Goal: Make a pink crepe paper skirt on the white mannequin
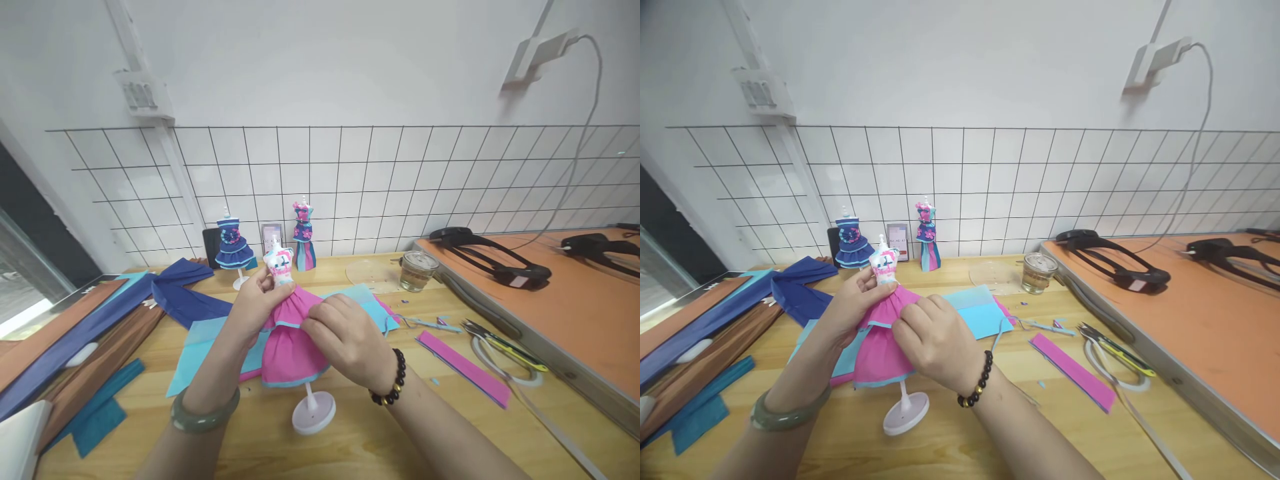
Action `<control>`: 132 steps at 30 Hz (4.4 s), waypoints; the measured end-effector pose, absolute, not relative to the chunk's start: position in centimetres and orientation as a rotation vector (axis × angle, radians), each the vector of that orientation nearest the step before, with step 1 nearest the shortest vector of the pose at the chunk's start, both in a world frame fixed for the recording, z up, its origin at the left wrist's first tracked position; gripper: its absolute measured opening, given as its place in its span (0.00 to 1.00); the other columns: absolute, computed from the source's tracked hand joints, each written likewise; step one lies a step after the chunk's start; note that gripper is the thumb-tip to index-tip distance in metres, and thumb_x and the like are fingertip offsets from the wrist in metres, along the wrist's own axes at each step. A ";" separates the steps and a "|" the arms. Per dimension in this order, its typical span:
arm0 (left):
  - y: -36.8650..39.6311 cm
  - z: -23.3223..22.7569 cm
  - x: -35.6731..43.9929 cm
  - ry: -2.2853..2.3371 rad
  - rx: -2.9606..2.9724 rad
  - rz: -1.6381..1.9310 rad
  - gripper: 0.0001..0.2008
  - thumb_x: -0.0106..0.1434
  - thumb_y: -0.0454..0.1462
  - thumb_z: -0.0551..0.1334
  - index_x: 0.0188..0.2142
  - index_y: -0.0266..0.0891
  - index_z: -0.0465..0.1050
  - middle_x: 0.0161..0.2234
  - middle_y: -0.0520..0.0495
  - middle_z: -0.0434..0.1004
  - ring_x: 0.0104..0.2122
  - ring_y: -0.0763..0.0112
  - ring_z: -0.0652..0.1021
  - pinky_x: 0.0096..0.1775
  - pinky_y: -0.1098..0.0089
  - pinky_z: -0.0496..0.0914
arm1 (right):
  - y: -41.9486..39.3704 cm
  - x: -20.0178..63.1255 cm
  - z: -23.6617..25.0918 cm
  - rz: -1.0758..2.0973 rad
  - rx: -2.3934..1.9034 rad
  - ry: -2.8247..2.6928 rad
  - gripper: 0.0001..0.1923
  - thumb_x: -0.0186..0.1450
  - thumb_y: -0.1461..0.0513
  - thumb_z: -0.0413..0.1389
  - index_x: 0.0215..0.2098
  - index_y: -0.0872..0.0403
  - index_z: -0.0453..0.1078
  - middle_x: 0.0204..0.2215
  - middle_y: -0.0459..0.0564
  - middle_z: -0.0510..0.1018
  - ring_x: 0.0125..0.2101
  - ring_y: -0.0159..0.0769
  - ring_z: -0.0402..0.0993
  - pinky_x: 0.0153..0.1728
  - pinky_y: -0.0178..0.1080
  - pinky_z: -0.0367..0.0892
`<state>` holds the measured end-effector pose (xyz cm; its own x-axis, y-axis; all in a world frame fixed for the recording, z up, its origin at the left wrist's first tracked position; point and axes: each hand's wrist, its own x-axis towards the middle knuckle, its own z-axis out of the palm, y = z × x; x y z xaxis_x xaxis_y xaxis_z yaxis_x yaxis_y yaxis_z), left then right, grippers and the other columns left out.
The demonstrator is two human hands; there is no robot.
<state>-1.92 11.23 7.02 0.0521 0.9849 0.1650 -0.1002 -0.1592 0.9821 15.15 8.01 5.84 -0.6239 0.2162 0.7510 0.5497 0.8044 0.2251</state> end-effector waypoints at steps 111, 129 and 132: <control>10.3 7.6 -2.8 0.828 1.867 0.775 0.26 0.57 0.34 0.62 0.55 0.45 0.63 0.52 0.47 0.70 0.50 0.62 0.71 0.53 0.62 0.64 | 8.9 18.0 7.1 0.868 -1.140 -2.203 0.11 0.61 0.56 0.55 0.27 0.55 0.67 0.20 0.40 0.63 0.22 0.27 0.57 0.20 0.31 0.52; 10.2 7.7 -3.1 0.807 1.854 0.736 0.28 0.56 0.40 0.64 0.56 0.44 0.62 0.53 0.45 0.69 0.52 0.58 0.70 0.53 0.60 0.64 | 8.4 17.7 7.5 1.026 -1.028 -2.154 0.12 0.64 0.57 0.52 0.34 0.55 0.73 0.24 0.44 0.72 0.24 0.28 0.63 0.23 0.31 0.57; 10.2 7.7 -3.1 0.833 1.874 0.735 0.28 0.56 0.40 0.65 0.56 0.44 0.62 0.54 0.45 0.69 0.52 0.58 0.69 0.53 0.60 0.64 | 8.6 17.6 7.2 1.013 -1.084 -2.109 0.11 0.63 0.57 0.54 0.34 0.55 0.73 0.24 0.45 0.72 0.24 0.29 0.64 0.22 0.30 0.57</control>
<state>-3.14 10.22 7.66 0.5917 0.7936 0.1418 0.2395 -0.3411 0.9090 17.60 8.59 7.21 -0.5193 0.8443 0.1322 0.4248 0.3893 -0.8173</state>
